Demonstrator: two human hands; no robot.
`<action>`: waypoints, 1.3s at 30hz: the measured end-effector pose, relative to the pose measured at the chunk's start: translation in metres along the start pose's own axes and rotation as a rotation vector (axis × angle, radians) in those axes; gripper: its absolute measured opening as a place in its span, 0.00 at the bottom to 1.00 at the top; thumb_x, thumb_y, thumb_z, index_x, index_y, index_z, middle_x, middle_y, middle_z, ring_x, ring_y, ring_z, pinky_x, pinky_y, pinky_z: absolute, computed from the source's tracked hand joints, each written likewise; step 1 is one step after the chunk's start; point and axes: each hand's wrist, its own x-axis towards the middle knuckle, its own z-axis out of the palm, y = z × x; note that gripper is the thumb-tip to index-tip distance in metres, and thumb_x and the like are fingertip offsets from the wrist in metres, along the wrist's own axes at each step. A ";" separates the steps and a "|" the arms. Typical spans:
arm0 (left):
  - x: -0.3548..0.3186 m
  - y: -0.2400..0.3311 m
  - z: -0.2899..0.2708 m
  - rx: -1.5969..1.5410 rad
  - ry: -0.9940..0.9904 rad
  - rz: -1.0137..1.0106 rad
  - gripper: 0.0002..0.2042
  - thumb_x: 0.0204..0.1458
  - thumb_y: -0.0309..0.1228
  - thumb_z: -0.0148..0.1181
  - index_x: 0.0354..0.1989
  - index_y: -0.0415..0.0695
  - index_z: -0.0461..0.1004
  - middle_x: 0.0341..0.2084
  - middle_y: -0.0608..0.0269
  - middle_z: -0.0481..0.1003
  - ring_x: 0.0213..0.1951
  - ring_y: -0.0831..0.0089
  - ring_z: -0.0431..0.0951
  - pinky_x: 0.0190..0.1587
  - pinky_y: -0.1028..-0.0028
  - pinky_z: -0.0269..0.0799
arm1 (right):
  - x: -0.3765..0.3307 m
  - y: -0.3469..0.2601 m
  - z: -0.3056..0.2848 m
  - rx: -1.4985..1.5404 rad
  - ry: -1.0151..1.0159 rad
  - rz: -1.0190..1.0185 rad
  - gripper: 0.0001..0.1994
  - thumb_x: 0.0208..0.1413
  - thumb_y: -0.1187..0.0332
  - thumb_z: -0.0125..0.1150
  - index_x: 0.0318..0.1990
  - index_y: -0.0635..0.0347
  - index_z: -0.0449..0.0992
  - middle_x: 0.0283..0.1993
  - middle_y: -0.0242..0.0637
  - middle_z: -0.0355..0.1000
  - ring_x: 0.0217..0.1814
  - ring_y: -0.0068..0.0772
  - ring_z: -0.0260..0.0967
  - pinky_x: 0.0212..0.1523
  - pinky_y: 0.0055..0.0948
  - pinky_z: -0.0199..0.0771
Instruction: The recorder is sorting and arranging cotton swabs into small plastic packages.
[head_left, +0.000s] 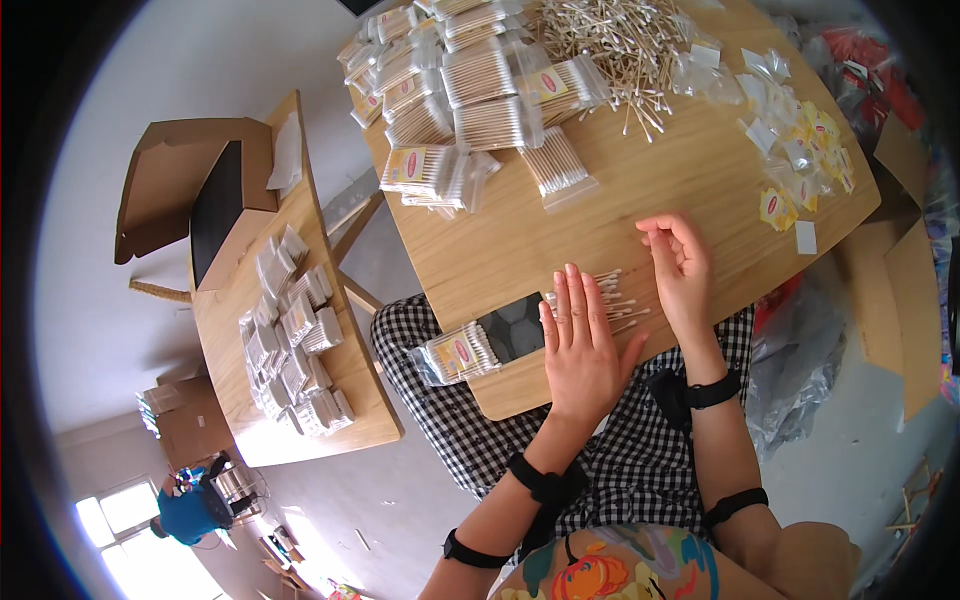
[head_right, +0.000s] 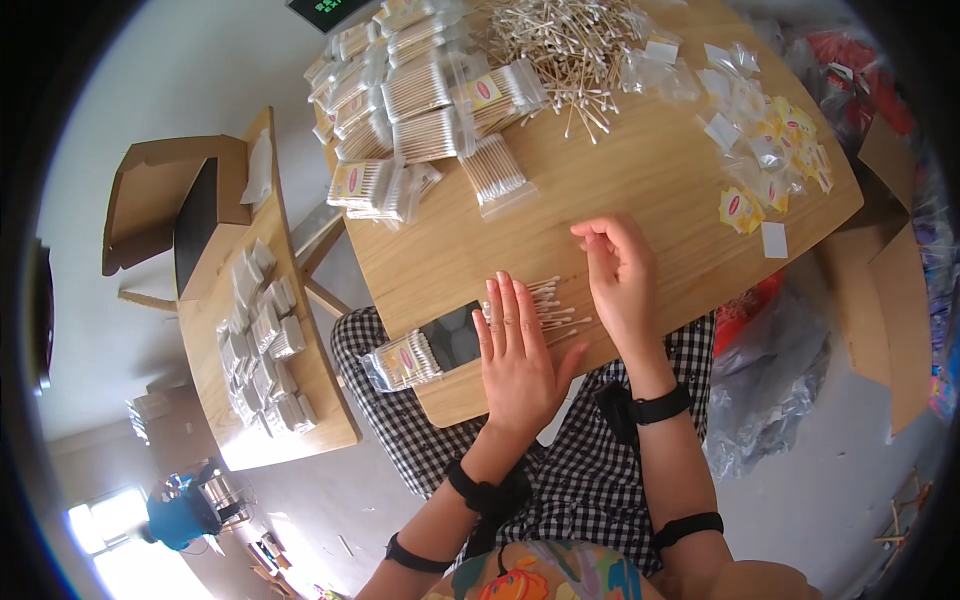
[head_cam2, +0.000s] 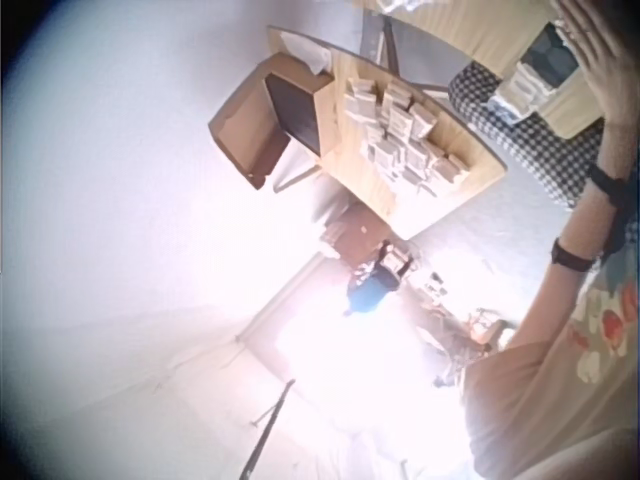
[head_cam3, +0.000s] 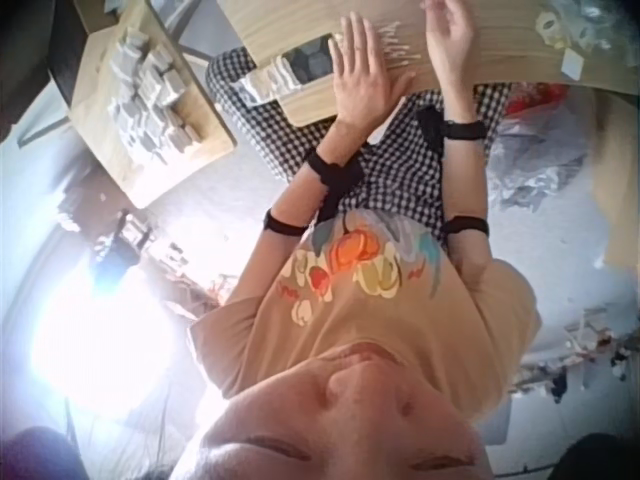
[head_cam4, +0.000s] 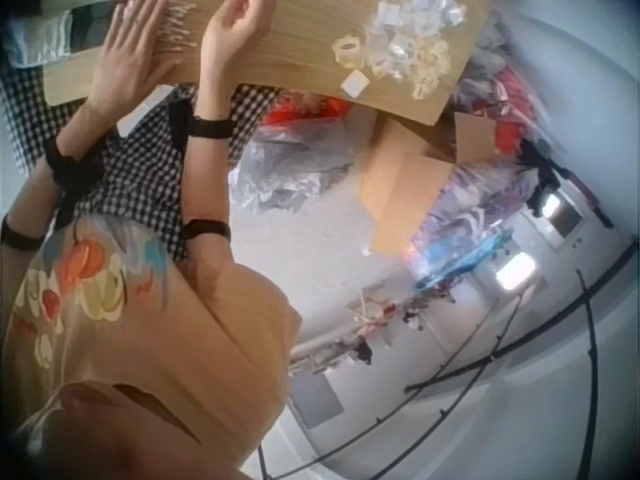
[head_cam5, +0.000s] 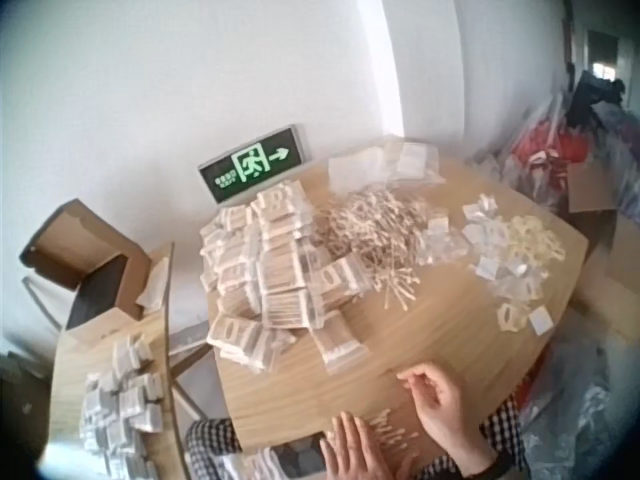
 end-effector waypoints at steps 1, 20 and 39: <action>-0.002 0.000 -0.002 0.012 -0.029 -0.012 0.48 0.58 0.55 0.57 0.72 0.25 0.44 0.73 0.31 0.45 0.75 0.42 0.44 0.72 0.45 0.42 | -0.002 0.000 0.003 -0.027 0.034 -0.049 0.06 0.61 0.82 0.54 0.39 0.63 0.77 0.37 0.35 0.75 0.37 0.25 0.73 0.39 0.24 0.72; 0.012 0.008 0.000 0.172 -0.138 -0.015 0.52 0.55 0.63 0.52 0.71 0.25 0.47 0.72 0.33 0.47 0.75 0.44 0.44 0.73 0.47 0.43 | 0.001 -0.002 0.000 -0.025 0.018 -0.116 0.06 0.59 0.84 0.55 0.39 0.63 0.77 0.36 0.36 0.74 0.34 0.28 0.72 0.34 0.25 0.70; -0.008 0.010 0.003 0.015 -0.076 0.013 0.47 0.56 0.54 0.59 0.71 0.25 0.49 0.72 0.30 0.47 0.74 0.40 0.46 0.74 0.50 0.45 | -0.001 0.001 0.001 0.059 0.026 -0.087 0.08 0.58 0.86 0.54 0.40 0.66 0.76 0.39 0.36 0.74 0.35 0.25 0.73 0.38 0.23 0.72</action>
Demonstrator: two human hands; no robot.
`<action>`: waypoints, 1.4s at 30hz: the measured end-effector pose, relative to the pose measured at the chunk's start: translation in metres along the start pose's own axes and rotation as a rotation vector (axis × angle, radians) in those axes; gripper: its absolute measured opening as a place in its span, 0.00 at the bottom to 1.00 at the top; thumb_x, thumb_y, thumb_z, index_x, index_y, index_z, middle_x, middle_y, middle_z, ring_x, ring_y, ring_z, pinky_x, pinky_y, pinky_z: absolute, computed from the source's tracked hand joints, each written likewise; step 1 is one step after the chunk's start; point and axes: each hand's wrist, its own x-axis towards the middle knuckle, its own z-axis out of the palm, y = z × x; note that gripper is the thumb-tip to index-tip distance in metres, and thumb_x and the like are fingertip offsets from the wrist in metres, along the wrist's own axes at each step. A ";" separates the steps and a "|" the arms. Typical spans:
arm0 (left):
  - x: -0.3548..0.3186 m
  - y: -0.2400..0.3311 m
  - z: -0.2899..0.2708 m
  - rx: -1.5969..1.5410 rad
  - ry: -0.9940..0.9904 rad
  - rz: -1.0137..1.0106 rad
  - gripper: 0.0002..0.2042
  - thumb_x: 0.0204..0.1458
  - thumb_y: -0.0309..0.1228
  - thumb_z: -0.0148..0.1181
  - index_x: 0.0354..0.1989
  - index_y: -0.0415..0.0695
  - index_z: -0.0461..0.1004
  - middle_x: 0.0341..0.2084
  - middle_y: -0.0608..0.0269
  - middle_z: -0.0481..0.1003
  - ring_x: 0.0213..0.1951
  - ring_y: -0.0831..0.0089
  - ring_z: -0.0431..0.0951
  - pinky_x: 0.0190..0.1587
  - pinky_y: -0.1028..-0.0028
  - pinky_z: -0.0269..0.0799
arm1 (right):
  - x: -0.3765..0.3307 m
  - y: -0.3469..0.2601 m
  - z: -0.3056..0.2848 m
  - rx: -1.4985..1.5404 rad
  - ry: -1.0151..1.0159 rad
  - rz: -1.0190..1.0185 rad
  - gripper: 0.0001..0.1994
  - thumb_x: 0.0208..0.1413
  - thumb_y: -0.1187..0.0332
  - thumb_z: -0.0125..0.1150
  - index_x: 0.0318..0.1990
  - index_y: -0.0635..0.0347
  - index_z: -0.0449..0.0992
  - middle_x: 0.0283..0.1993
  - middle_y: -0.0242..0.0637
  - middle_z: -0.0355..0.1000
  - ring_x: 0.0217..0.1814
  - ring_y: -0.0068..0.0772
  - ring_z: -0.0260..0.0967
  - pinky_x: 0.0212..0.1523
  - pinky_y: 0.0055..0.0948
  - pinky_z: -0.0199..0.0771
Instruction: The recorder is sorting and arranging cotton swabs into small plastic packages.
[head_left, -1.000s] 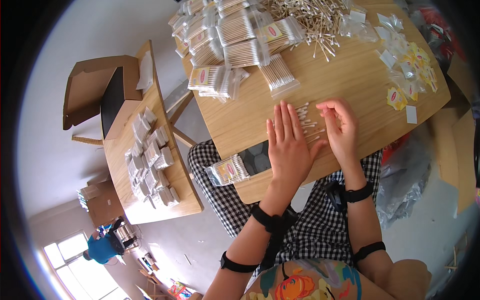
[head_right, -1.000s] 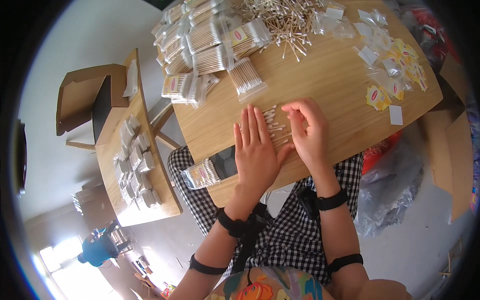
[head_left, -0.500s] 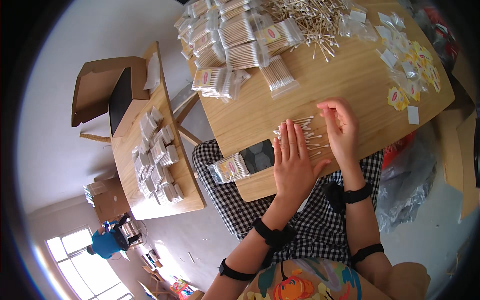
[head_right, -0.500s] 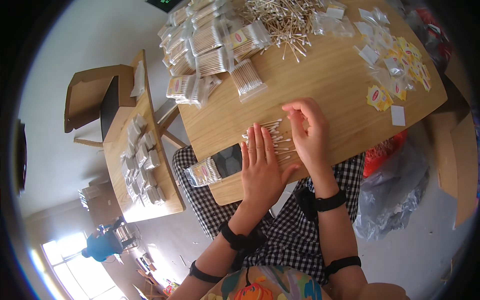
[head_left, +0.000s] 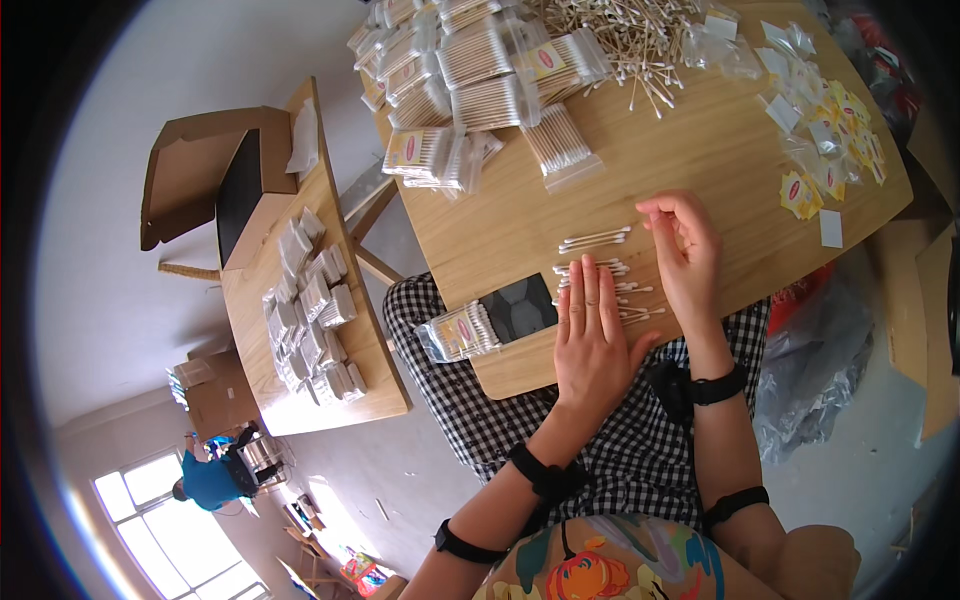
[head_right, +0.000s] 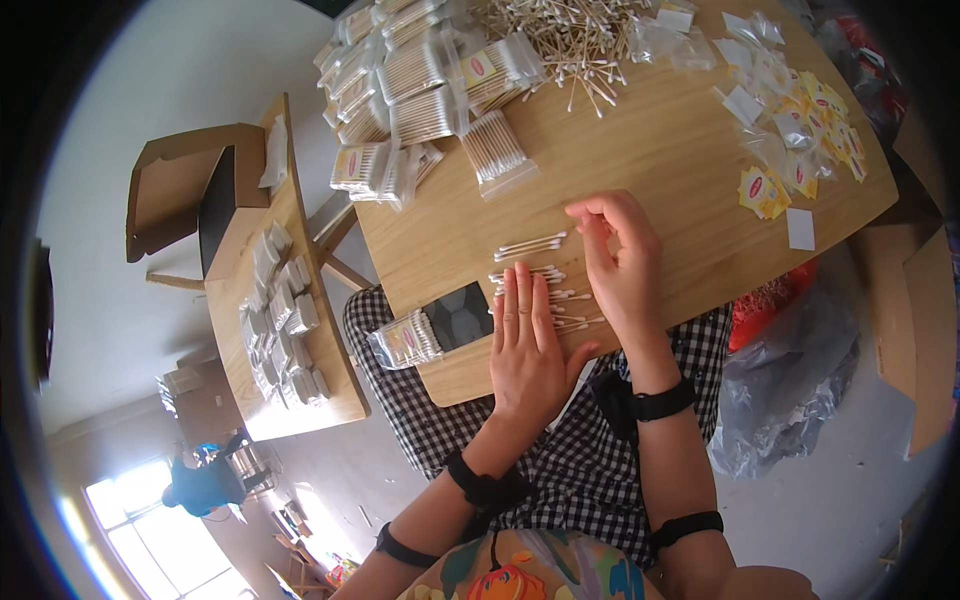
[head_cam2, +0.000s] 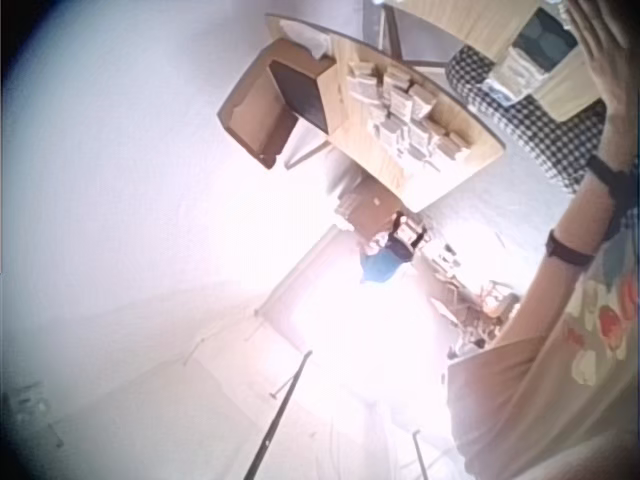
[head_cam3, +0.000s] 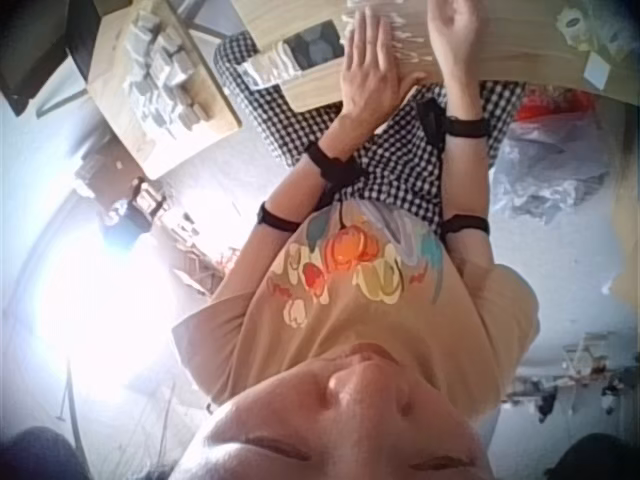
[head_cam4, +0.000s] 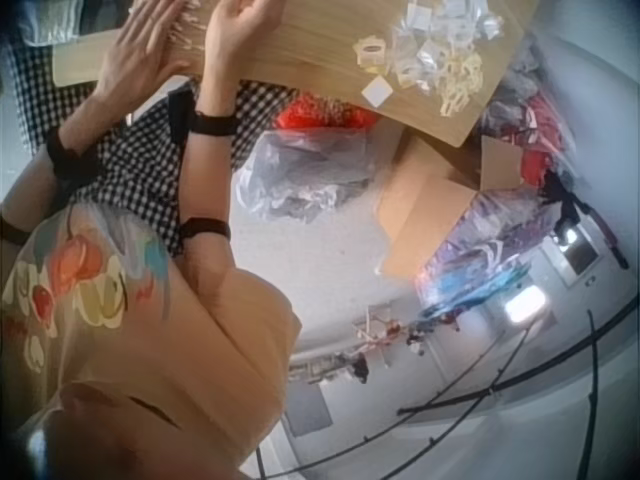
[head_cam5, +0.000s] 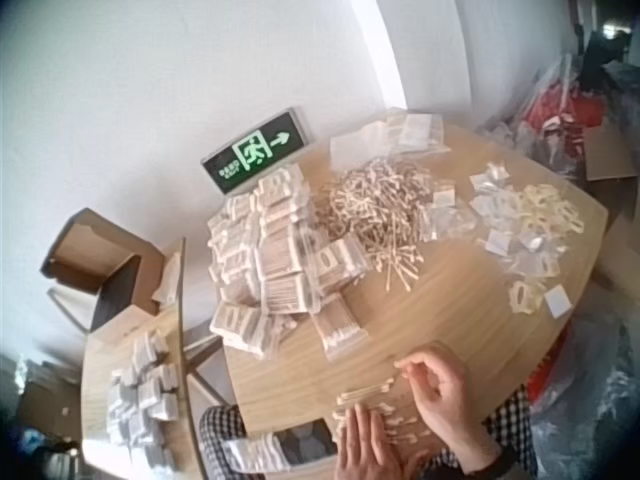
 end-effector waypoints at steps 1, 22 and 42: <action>0.000 0.000 -0.001 0.002 -0.004 -0.003 0.47 0.56 0.54 0.59 0.71 0.25 0.48 0.72 0.30 0.47 0.74 0.40 0.46 0.74 0.50 0.45 | 0.000 0.000 0.000 -0.001 -0.001 -0.001 0.08 0.57 0.87 0.53 0.40 0.65 0.76 0.38 0.35 0.74 0.35 0.25 0.73 0.38 0.23 0.72; 0.008 -0.001 0.002 -0.055 0.085 0.011 0.44 0.55 0.50 0.63 0.68 0.25 0.53 0.70 0.29 0.50 0.73 0.40 0.50 0.73 0.50 0.47 | 0.000 0.001 0.000 -0.007 -0.007 0.000 0.08 0.58 0.86 0.53 0.39 0.65 0.76 0.38 0.36 0.74 0.36 0.25 0.73 0.38 0.23 0.73; 0.005 -0.013 -0.002 0.038 -0.012 -0.023 0.50 0.56 0.62 0.52 0.71 0.26 0.49 0.72 0.35 0.49 0.75 0.46 0.45 0.73 0.46 0.41 | -0.003 -0.034 -0.011 -0.499 -0.493 -0.156 0.09 0.45 0.82 0.62 0.31 0.60 0.68 0.31 0.40 0.67 0.36 0.47 0.68 0.37 0.42 0.69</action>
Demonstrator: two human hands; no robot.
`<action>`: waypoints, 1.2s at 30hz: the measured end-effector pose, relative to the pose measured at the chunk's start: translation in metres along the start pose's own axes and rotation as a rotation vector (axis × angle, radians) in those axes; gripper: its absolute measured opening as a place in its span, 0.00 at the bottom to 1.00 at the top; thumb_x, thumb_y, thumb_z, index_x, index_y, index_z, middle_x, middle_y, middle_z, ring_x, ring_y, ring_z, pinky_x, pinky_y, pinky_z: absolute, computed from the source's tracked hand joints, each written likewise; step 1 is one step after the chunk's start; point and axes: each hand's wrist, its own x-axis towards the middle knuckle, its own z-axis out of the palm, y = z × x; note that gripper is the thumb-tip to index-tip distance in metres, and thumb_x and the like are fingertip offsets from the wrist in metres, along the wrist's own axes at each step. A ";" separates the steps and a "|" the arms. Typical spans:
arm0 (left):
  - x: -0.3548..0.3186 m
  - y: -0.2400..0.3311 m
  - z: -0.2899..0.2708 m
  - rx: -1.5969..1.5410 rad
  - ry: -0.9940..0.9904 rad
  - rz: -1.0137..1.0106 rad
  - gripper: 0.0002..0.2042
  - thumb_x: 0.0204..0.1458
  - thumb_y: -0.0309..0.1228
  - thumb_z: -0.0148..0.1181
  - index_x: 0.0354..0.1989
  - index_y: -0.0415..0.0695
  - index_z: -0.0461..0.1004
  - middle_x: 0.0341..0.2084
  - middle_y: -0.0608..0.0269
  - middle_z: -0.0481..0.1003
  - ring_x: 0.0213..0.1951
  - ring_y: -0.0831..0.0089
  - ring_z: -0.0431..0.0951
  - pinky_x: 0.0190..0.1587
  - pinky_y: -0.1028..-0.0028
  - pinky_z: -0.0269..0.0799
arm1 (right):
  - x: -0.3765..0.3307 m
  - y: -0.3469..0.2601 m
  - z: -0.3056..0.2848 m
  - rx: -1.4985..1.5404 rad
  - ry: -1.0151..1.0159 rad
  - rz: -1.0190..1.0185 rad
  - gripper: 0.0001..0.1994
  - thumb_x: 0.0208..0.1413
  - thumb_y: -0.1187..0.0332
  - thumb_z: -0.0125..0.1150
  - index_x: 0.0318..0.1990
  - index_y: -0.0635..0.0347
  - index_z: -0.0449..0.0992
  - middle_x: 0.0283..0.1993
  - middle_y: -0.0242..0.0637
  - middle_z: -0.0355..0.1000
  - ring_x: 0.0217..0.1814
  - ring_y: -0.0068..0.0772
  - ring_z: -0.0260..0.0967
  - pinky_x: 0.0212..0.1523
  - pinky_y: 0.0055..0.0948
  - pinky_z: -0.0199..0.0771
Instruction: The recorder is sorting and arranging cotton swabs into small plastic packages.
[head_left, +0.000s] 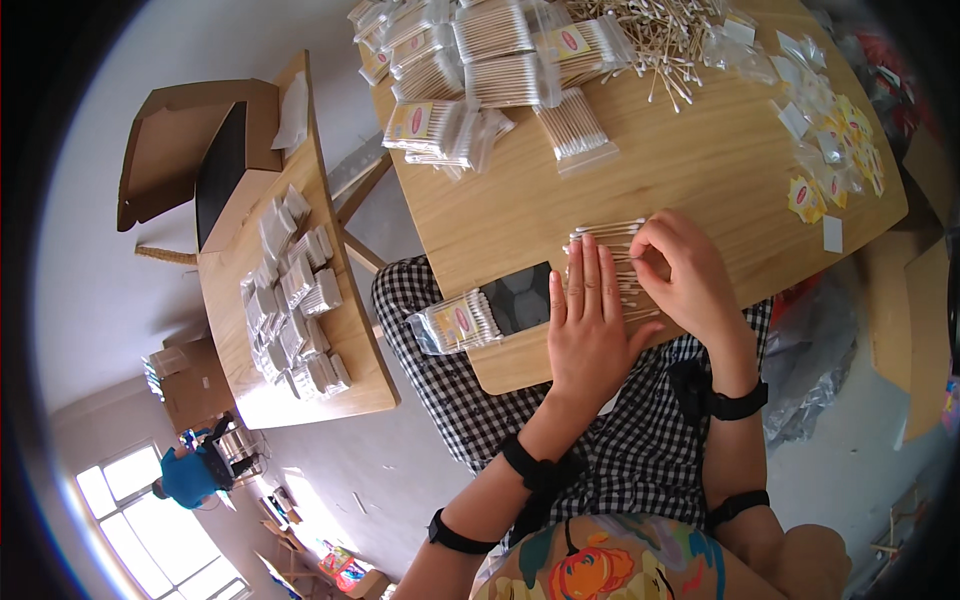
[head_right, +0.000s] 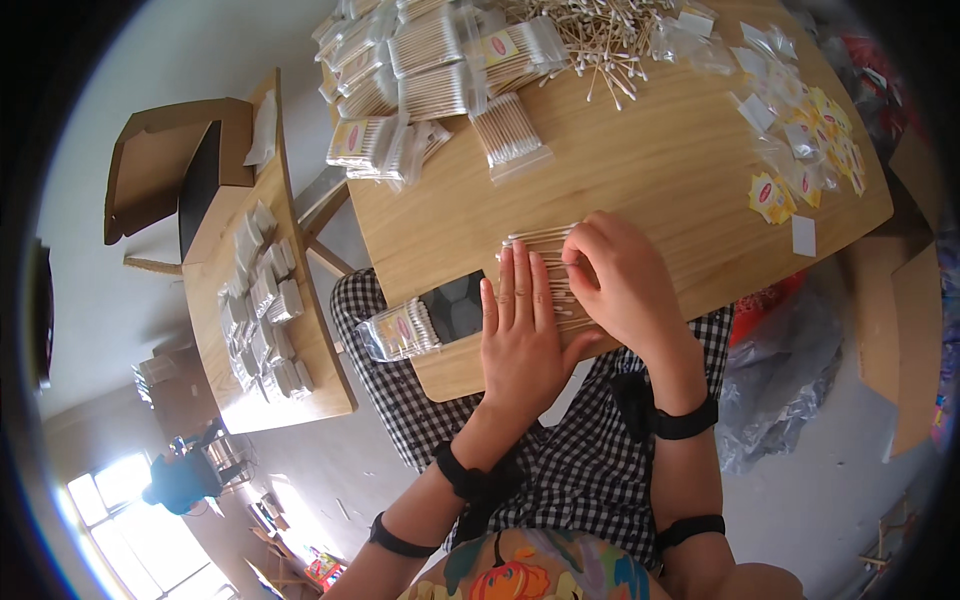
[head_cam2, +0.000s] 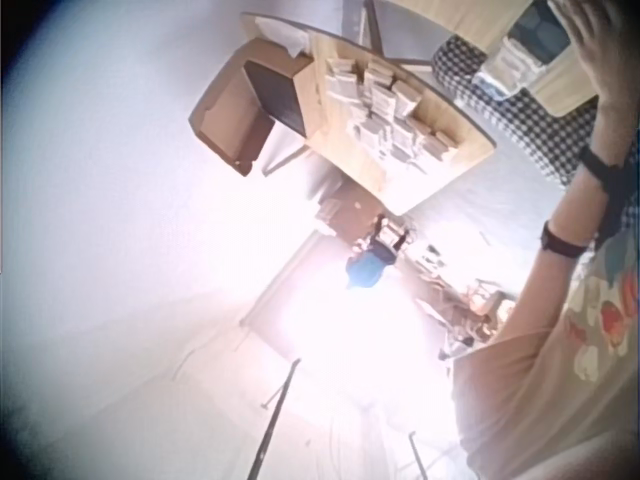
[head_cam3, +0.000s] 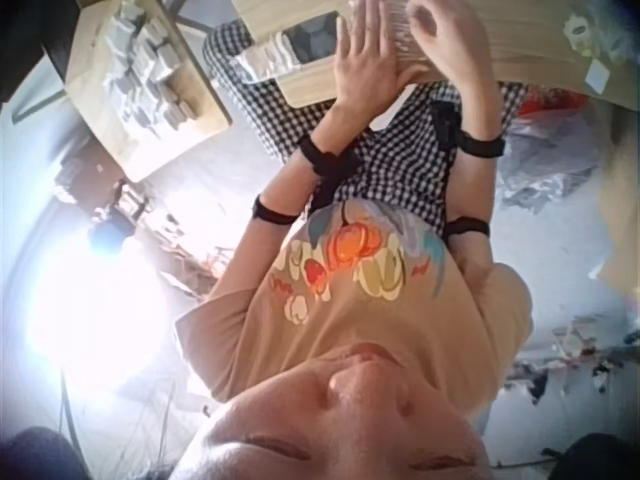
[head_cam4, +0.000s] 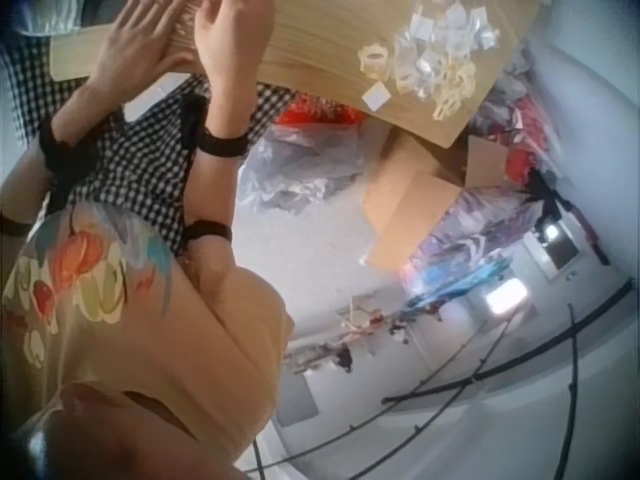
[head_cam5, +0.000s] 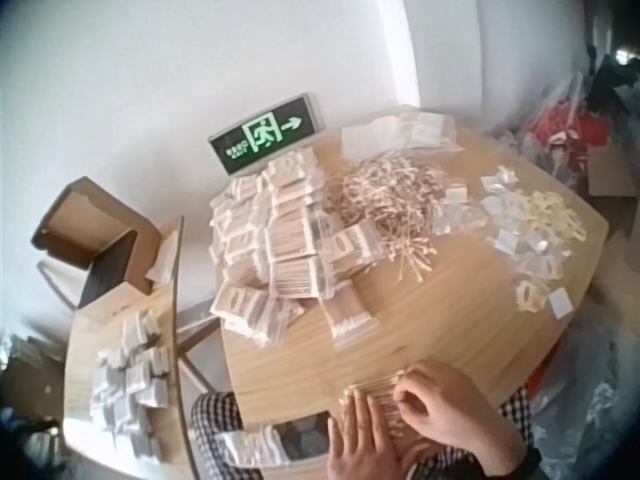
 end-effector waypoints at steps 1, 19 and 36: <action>-0.001 0.000 0.000 -0.003 0.004 -0.005 0.50 0.56 0.62 0.52 0.71 0.26 0.49 0.72 0.35 0.49 0.75 0.46 0.46 0.73 0.46 0.41 | 0.000 -0.001 0.000 -0.022 -0.010 0.005 0.09 0.45 0.81 0.62 0.30 0.60 0.68 0.31 0.40 0.67 0.35 0.47 0.68 0.37 0.42 0.69; -0.003 0.003 0.000 -0.001 0.029 -0.026 0.50 0.54 0.61 0.54 0.71 0.27 0.51 0.72 0.36 0.50 0.75 0.46 0.47 0.73 0.48 0.43 | -0.001 0.002 -0.002 0.091 -0.061 0.054 0.08 0.48 0.81 0.62 0.32 0.61 0.69 0.32 0.40 0.67 0.36 0.46 0.67 0.39 0.39 0.68; 0.002 0.004 -0.001 0.000 0.017 -0.042 0.51 0.55 0.62 0.54 0.71 0.26 0.49 0.72 0.35 0.49 0.75 0.45 0.46 0.73 0.46 0.42 | 0.000 0.010 0.004 0.217 0.065 0.154 0.06 0.55 0.81 0.60 0.38 0.62 0.72 0.35 0.34 0.73 0.35 0.29 0.72 0.39 0.28 0.72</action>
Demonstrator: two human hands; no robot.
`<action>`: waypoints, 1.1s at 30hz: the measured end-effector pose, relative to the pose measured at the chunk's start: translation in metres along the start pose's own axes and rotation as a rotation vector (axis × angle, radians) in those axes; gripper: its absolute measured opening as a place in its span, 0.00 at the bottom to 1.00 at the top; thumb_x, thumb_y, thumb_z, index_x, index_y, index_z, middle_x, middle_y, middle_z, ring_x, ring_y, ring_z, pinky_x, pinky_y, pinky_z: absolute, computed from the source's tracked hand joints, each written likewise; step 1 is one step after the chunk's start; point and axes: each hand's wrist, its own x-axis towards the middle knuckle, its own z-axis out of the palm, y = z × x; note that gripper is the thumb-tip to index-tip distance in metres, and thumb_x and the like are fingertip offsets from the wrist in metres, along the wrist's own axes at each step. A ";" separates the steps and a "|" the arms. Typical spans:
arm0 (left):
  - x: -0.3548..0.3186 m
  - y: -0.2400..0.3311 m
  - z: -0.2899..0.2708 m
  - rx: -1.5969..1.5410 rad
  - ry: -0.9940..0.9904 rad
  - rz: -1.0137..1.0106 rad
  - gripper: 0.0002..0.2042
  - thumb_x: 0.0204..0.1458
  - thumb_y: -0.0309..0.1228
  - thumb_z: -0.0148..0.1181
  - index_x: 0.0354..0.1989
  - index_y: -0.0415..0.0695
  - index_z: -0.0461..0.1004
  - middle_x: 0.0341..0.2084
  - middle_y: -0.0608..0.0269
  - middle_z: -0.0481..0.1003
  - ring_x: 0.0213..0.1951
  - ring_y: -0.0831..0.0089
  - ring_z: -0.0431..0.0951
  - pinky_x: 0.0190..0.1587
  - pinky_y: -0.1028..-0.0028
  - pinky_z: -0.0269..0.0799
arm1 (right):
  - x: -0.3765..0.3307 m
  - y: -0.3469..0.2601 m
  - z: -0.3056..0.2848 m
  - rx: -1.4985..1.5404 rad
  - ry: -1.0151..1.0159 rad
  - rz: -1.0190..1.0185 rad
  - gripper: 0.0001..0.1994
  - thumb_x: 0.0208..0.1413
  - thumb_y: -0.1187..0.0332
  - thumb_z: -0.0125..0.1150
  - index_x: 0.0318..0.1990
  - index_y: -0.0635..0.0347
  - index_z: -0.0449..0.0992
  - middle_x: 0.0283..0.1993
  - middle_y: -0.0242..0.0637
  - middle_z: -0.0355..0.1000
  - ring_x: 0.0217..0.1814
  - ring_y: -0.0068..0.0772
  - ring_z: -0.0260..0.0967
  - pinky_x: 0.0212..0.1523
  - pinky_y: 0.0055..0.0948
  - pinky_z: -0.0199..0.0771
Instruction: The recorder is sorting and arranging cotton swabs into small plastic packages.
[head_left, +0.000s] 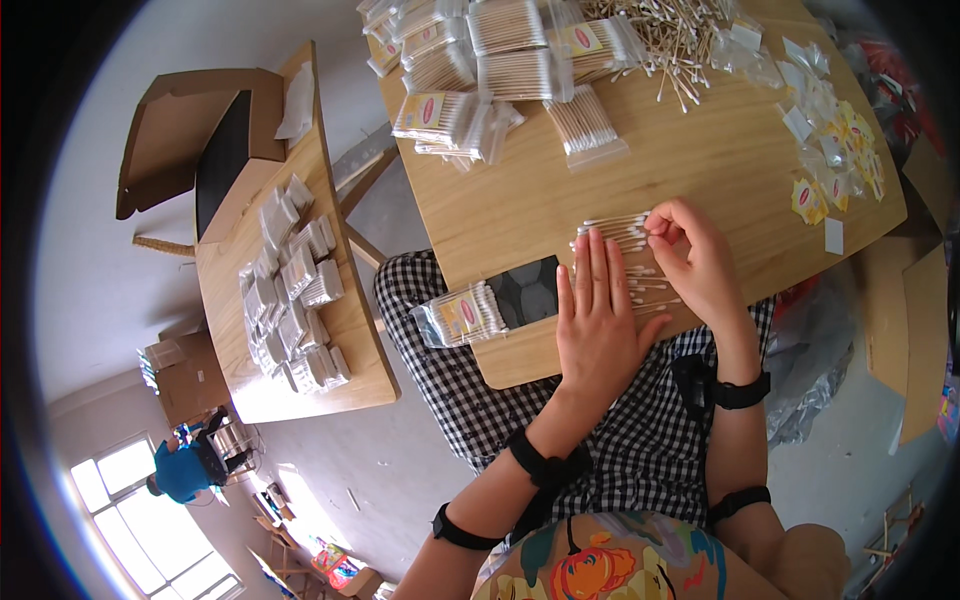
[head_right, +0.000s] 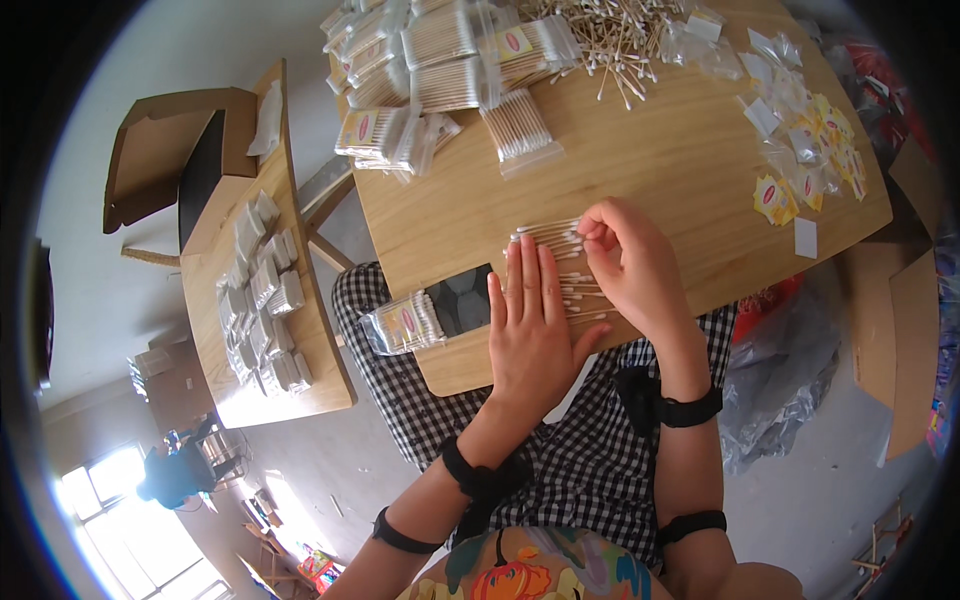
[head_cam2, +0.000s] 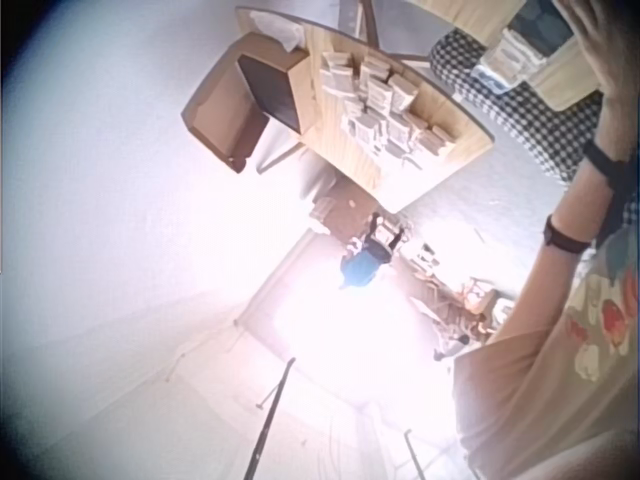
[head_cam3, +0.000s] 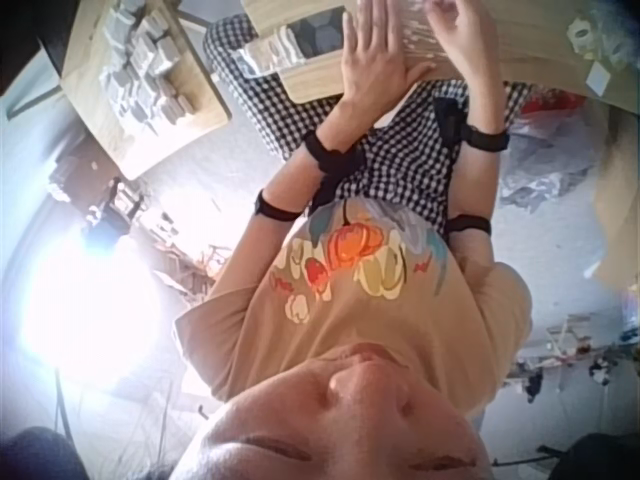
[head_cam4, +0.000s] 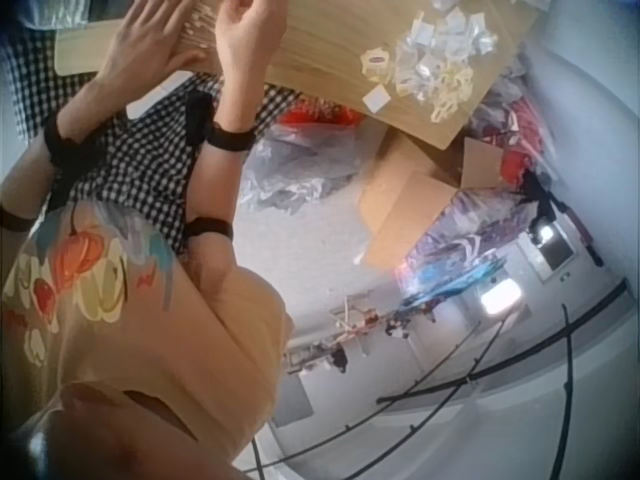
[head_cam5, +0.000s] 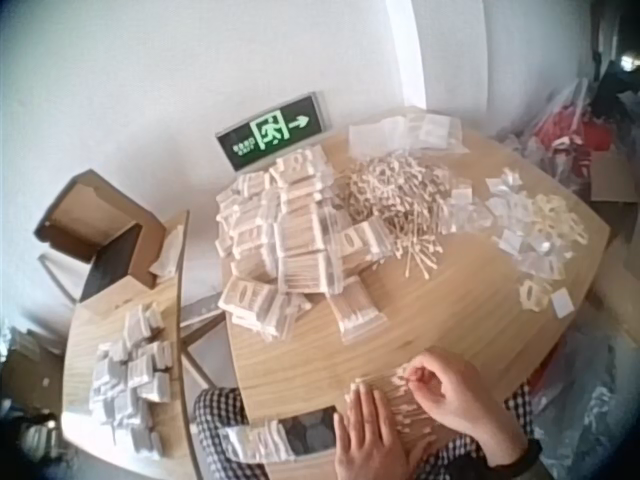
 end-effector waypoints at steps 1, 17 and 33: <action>0.001 0.001 -0.001 -0.004 0.012 -0.002 0.51 0.54 0.62 0.54 0.71 0.26 0.49 0.72 0.35 0.49 0.75 0.45 0.46 0.73 0.46 0.42 | -0.001 0.006 -0.001 0.020 0.049 -0.022 0.07 0.56 0.82 0.59 0.40 0.62 0.72 0.36 0.32 0.73 0.35 0.26 0.71 0.39 0.26 0.72; 0.032 -0.004 0.004 0.055 0.022 0.082 0.58 0.48 0.70 0.51 0.70 0.23 0.50 0.72 0.33 0.49 0.75 0.46 0.46 0.74 0.50 0.42 | -0.002 0.025 0.008 0.412 0.277 0.089 0.06 0.63 0.81 0.55 0.45 0.67 0.73 0.41 0.32 0.74 0.42 0.18 0.71 0.45 0.20 0.72; 0.031 -0.003 -0.001 0.017 0.020 0.045 0.59 0.47 0.71 0.52 0.71 0.25 0.48 0.72 0.38 0.51 0.75 0.47 0.46 0.74 0.47 0.40 | 0.000 0.027 0.011 0.340 0.326 0.059 0.05 0.62 0.82 0.56 0.44 0.67 0.74 0.40 0.33 0.76 0.39 0.18 0.73 0.40 0.19 0.73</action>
